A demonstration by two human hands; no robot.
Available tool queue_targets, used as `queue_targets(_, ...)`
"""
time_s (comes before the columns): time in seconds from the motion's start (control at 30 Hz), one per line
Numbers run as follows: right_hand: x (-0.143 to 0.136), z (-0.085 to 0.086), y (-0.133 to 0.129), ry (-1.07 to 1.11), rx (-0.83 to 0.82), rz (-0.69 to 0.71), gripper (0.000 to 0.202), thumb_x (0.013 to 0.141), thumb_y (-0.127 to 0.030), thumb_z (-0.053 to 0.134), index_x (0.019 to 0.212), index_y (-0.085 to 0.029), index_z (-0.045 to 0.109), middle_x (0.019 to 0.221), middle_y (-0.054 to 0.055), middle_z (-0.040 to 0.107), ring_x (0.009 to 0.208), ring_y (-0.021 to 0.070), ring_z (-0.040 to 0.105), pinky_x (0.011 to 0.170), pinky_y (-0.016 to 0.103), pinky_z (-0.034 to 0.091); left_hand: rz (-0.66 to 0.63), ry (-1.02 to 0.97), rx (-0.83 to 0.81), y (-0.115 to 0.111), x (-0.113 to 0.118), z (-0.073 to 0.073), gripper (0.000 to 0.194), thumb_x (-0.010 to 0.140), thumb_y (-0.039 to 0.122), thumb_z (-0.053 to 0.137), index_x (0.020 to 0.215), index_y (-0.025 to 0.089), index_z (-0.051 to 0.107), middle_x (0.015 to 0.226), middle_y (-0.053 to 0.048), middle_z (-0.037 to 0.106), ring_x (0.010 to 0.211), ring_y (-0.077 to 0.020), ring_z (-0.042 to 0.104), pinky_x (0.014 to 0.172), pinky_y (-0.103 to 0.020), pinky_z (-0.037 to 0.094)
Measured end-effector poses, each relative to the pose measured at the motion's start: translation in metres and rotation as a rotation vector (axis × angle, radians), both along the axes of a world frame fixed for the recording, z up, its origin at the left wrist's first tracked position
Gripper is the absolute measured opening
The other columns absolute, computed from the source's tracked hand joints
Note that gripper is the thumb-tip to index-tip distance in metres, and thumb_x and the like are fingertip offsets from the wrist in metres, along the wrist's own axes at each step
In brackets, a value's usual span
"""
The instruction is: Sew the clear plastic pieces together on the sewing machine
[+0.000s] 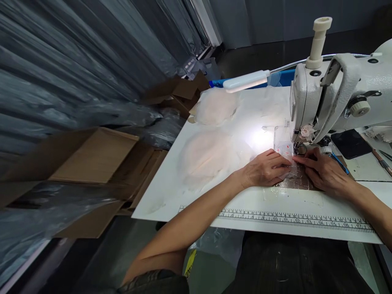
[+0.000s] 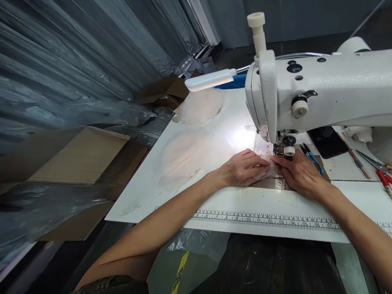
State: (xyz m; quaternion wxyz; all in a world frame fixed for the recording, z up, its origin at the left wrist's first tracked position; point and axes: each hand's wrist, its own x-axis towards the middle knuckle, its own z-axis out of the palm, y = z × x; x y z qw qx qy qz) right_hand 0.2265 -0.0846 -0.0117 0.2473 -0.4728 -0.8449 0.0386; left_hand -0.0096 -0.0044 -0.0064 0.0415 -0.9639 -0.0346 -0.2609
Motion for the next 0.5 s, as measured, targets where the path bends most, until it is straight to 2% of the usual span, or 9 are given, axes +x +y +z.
queue_targets(0.27, 0.002, 0.000, -0.002, 0.039, -0.083, -0.028, 0.041, 0.094, -0.022, 0.041, 0.124, -0.026, 0.068, 0.106, 0.012, 0.059, 0.092, 0.0224, 0.061, 0.082, 0.042, 0.056, -0.018, -0.024, 0.020, 0.000, 0.001, 0.002, 0.017, 0.096, 0.020, 0.050, 0.092, 0.018, 0.066, 0.094, -0.003, 0.073, 0.075, -0.0121, 0.061, 0.068, -0.029, 0.046)
queue_targets(0.4, 0.004, 0.010, -0.007, 0.062, -0.128, -0.073, 0.043, 0.096, -0.020, 0.038, 0.129, -0.026, 0.065, 0.096, 0.009, 0.060, 0.078, 0.0175, 0.062, 0.072, 0.034, 0.056, -0.011, -0.022, 0.006, 0.000, 0.000, 0.001, 0.015, 0.096, 0.019, 0.051, 0.091, 0.018, 0.065, 0.095, -0.003, 0.073, 0.076, -0.0123, 0.060, 0.069, -0.029, 0.044)
queue_targets(0.5, 0.004, 0.016, -0.013, 0.030, -0.118, -0.022, 0.042, 0.096, -0.019, 0.040, 0.127, -0.026, 0.067, 0.099, 0.010, 0.061, 0.083, 0.0179, 0.063, 0.074, 0.033, 0.056, 0.003, 0.027, -0.004, 0.000, 0.000, -0.001, 0.015, 0.096, 0.020, 0.050, 0.093, 0.020, 0.065, 0.096, -0.002, 0.073, 0.079, -0.0126, 0.061, 0.070, -0.029, 0.042)
